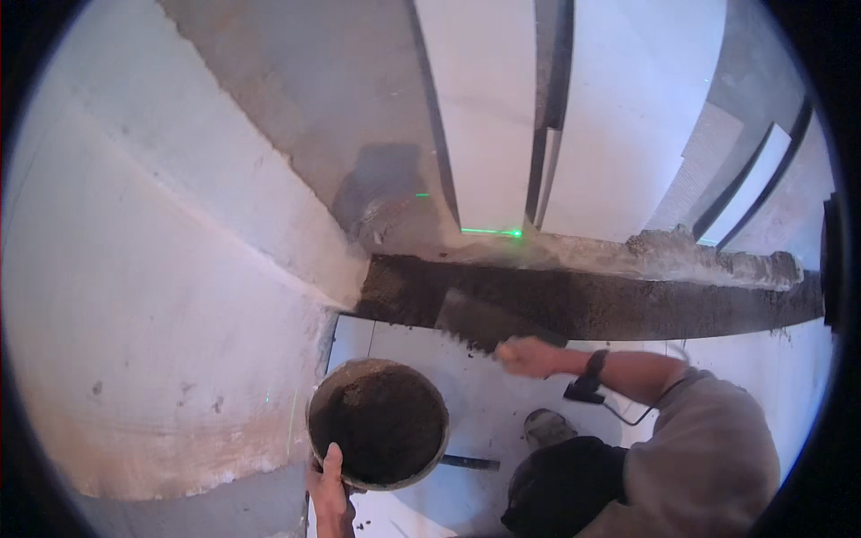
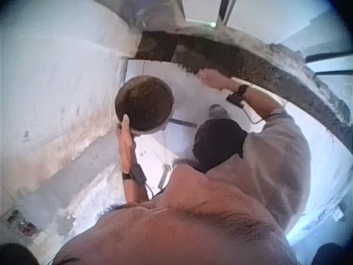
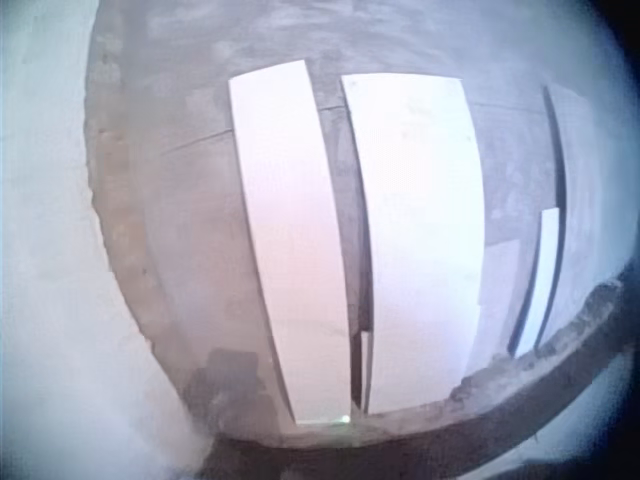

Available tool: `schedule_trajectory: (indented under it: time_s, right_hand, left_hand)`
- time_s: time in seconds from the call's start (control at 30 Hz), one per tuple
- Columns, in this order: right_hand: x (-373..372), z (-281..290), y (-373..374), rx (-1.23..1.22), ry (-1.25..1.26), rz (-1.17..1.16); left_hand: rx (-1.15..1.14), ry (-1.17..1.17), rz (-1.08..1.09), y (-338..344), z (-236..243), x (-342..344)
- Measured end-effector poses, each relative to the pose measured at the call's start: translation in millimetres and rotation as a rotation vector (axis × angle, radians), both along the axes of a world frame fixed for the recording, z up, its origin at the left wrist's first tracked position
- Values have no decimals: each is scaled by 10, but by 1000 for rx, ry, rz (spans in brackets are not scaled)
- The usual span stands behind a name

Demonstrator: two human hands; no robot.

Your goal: Apply mortar to the floor using a notched trowel in preparation for tiling.

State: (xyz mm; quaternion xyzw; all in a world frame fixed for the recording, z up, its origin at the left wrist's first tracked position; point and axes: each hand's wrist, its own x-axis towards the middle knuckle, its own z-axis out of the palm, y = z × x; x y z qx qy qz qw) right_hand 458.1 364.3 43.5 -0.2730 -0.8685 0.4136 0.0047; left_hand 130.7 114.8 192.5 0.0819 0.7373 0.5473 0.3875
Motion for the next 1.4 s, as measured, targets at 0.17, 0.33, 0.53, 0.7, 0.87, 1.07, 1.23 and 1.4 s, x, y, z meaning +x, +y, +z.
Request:
schedule_trajectory:
  time_s: [0.17, 0.33, 0.53, 0.7, 0.87, 1.07, 1.23, 1.4]
  right_hand:
    - [-98, -302, -288, 16, -17, 92]
    - [-9, -97, 246, 75, -80, -378]
    - [-864, -128, 810, 240, 205, -40]
    - [-1410, -534, 1081, 218, 179, 72]
    - [-971, -336, 1100, 202, -86, 253]
    - [205, 92, 764, 49, -209, 54]
    - [872, 219, 423, 108, -315, -33]
    - [795, 123, 219, 184, -145, -137]
  left_hand:
    - [10, -15, -83, 74, 123, 72]
    - [-17, 25, -47, 1, 52, 6]
    - [3, 10, 7, 11, -44, -46]
    - [-94, 80, 18, 7, -36, -49]
    - [-151, 40, -51, -32, -53, -115]
    - [-9, -25, 52, 76, 6, -89]
    - [-119, 25, -47, 154, 203, -86]
    - [-150, 34, -155, 250, 246, -57]
